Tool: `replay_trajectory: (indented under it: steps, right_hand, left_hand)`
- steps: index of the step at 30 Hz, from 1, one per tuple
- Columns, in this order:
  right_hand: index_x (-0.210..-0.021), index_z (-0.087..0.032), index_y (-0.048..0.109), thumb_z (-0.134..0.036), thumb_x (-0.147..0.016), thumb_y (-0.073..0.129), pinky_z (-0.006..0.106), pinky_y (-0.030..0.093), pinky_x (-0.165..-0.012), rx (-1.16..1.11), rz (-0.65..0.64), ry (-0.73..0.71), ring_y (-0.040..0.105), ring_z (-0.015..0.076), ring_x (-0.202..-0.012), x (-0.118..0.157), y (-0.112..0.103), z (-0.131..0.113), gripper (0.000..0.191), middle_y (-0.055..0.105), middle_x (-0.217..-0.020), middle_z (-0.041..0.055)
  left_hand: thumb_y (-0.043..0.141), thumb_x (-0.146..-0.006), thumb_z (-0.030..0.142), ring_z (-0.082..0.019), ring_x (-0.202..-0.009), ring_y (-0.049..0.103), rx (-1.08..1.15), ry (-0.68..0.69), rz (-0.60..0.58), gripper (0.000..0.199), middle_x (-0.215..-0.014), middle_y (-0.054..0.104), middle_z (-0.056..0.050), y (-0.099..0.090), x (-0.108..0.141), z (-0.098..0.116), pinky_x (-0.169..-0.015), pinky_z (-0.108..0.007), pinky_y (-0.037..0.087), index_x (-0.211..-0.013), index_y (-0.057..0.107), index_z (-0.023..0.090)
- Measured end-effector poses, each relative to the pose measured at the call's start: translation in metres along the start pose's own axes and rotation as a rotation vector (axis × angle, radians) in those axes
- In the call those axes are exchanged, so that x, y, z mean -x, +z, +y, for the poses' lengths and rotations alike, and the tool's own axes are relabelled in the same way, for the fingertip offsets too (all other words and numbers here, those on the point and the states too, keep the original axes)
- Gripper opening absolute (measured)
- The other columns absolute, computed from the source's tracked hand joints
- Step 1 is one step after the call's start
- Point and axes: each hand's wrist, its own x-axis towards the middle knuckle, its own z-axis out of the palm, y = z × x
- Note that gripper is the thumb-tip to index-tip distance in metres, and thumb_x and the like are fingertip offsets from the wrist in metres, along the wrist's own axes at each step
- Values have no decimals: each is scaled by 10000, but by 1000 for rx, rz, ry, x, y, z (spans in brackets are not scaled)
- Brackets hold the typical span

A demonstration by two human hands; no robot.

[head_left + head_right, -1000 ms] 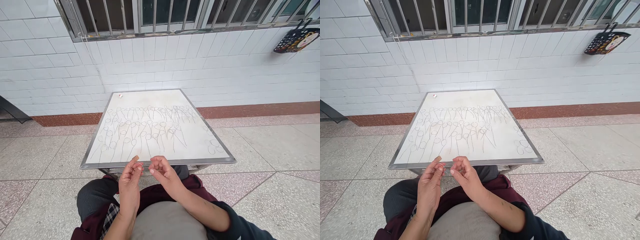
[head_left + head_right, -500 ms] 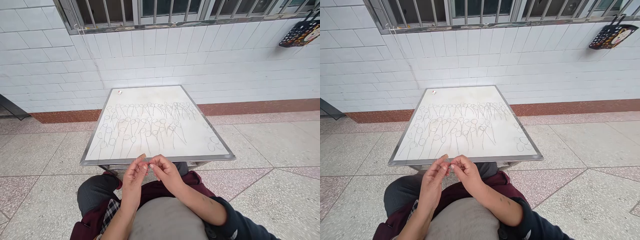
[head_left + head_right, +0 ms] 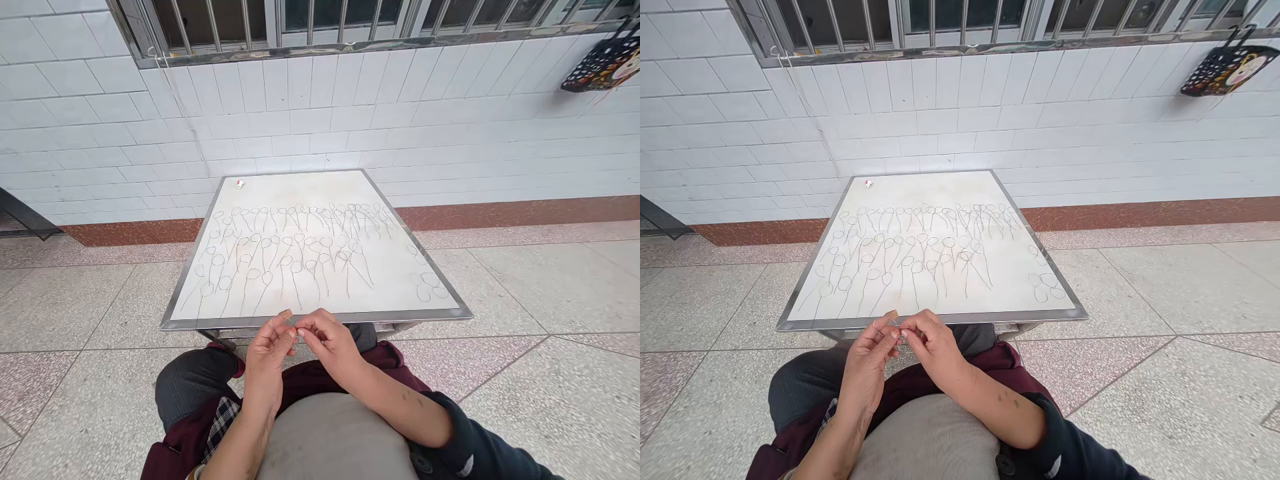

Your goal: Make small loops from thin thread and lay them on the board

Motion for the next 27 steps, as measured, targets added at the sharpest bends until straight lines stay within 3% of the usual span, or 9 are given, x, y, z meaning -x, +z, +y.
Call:
replay_trajectory:
  steps: [4,8,12,15,18,21,27]
  right_hand:
    - [-871,-218,577,-193,-909,480,273,410,-656,66,5,-73,499,146,-732,0,1,1,107,554,-809,17]
    - [-889,-207,532,-241,-931,444,276,402,-669,-35,23,-21,487,149,-761,1,2,4,103,522,-852,28]
    - [-903,-217,498,-348,-936,451,255,359,-595,-327,-36,167,418,128,-640,2,4,9,144,461,-737,-14]
    - [-884,-212,512,-384,-919,492,249,352,-637,-552,-34,260,405,121,-667,1,3,11,176,464,-749,-18]
    - [-849,-199,527,-368,-890,557,243,350,-696,-784,-27,356,413,113,-710,0,2,9,177,487,-786,-12]
    - [-871,-206,539,-337,-866,606,223,344,-656,-984,-82,419,410,101,-681,0,-1,4,148,483,-758,-20]
    - [-959,-232,593,-271,-786,712,190,343,-615,-1221,-46,549,417,76,-649,1,-3,4,214,474,-713,-41]
  left_hand:
    - [732,-708,270,-107,-699,527,18,22,11,307,-761,577,8,1,-1,1,-612,-221,420,-1004,684,202]
    - [716,-728,244,-100,-689,532,89,28,12,319,-753,564,15,0,-3,-1,-622,-224,428,-1040,665,198]
    - [735,-712,228,-95,-678,542,109,35,48,329,-731,563,20,-1,-3,-3,-644,-225,438,-1027,655,180]
    - [735,-715,232,-87,-661,543,105,74,61,332,-723,560,28,-2,-4,-2,-678,-235,454,-1031,647,181]
    - [730,-719,245,-101,-694,554,82,113,73,342,-743,564,22,-3,-5,0,-695,-258,481,-1044,642,186]
    - [745,-696,244,-123,-745,563,52,118,91,352,-782,574,8,-4,-6,2,-672,-269,503,-1029,648,187]
    - [742,-702,245,-95,-686,565,-14,153,95,363,-771,568,23,-8,-8,10,-653,-237,492,-1053,656,207]
